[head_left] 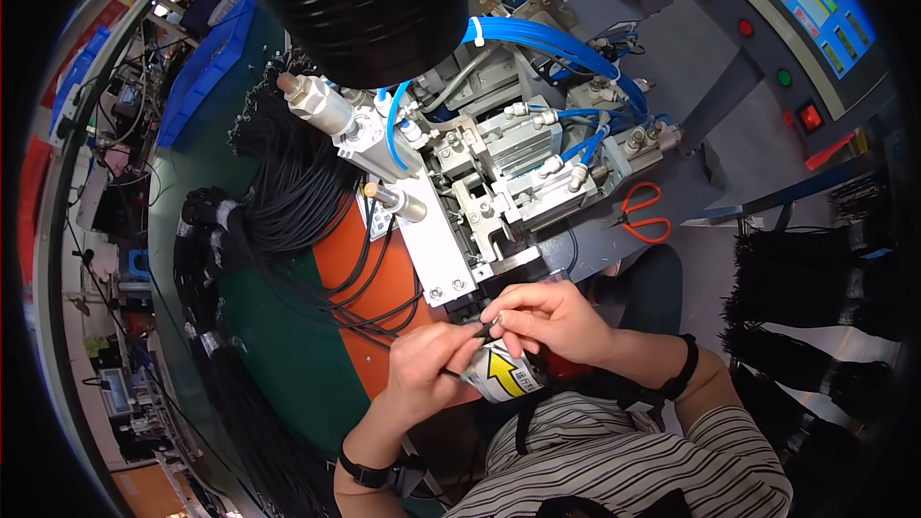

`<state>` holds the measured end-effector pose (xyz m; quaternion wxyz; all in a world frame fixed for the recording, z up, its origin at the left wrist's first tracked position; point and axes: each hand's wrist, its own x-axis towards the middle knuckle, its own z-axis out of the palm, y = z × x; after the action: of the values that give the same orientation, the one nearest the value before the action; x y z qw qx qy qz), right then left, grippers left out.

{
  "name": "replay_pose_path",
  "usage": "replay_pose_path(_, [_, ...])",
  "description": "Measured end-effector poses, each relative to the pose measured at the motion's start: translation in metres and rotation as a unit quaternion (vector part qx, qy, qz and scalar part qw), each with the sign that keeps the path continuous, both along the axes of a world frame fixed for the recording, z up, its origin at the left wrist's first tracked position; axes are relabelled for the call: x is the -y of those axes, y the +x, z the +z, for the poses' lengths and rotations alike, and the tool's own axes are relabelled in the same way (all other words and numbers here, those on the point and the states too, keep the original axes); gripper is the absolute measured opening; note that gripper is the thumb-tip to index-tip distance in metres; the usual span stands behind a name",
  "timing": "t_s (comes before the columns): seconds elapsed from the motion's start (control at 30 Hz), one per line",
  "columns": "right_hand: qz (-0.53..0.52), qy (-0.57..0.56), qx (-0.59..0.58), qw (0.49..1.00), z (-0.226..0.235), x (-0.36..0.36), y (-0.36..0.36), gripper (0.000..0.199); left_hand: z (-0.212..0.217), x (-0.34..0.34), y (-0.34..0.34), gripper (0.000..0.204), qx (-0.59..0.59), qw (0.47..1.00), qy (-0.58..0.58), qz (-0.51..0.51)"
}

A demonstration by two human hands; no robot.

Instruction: The person inserts the ends of wires into a machine, removes them, and then hangs the bundle on a rack before retrieving a new bundle to repeat the process.

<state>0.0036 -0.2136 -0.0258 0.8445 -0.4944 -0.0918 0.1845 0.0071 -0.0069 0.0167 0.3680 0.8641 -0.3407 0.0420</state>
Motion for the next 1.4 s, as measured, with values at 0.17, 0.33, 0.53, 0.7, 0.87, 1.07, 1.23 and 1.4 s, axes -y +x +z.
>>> replay_pose_path(0.17, [0.124, 0.122, -0.14, 0.975, -0.004, 0.008, 0.007, 0.014, -0.003, 0.008, -0.012, 0.026, 0.056, 0.998, 0.032, -0.028])
replay_pose_path(0.33, [-0.002, 0.032, -0.064, 0.997, 0.01, -0.001, -0.003, 0.017, -0.009, 0.018, -0.011, 0.025, 0.075, 0.997, -0.014, 0.006])
replay_pose_path(0.53, [0.025, 0.041, -0.106, 0.993, 0.006, 0.003, -0.009, 0.017, -0.005, 0.021, -0.007, 0.022, 0.063, 0.998, 0.006, 0.023])
replay_pose_path(0.7, [-0.179, -0.156, 0.249, 0.939, -0.01, -0.017, -0.013, 0.024, -0.005, 0.02, -0.009, 0.015, -0.018, 0.998, -0.024, 0.056])
replay_pose_path(0.87, [-0.235, -0.268, 0.387, 0.85, -0.009, -0.016, -0.013, 0.026, -0.013, 0.019, -0.008, 0.01, -0.026, 0.997, -0.027, 0.064])
replay_pose_path(1.07, [-0.005, 0.064, 0.005, 0.998, -0.015, 0.003, -0.001, 0.023, -0.006, 0.023, -0.004, 0.009, -0.019, 0.998, -0.03, 0.046])
replay_pose_path(1.23, [0.035, 0.06, -0.034, 0.997, -0.009, 0.007, 0.002, 0.021, -0.007, 0.022, -0.003, 0.007, -0.086, 0.993, -0.065, 0.052])
replay_pose_path(1.4, [0.037, 0.036, -0.009, 0.999, -0.012, 0.007, 0.008, 0.019, -0.01, 0.016, -0.001, 0.006, -0.135, 0.987, -0.074, 0.041])
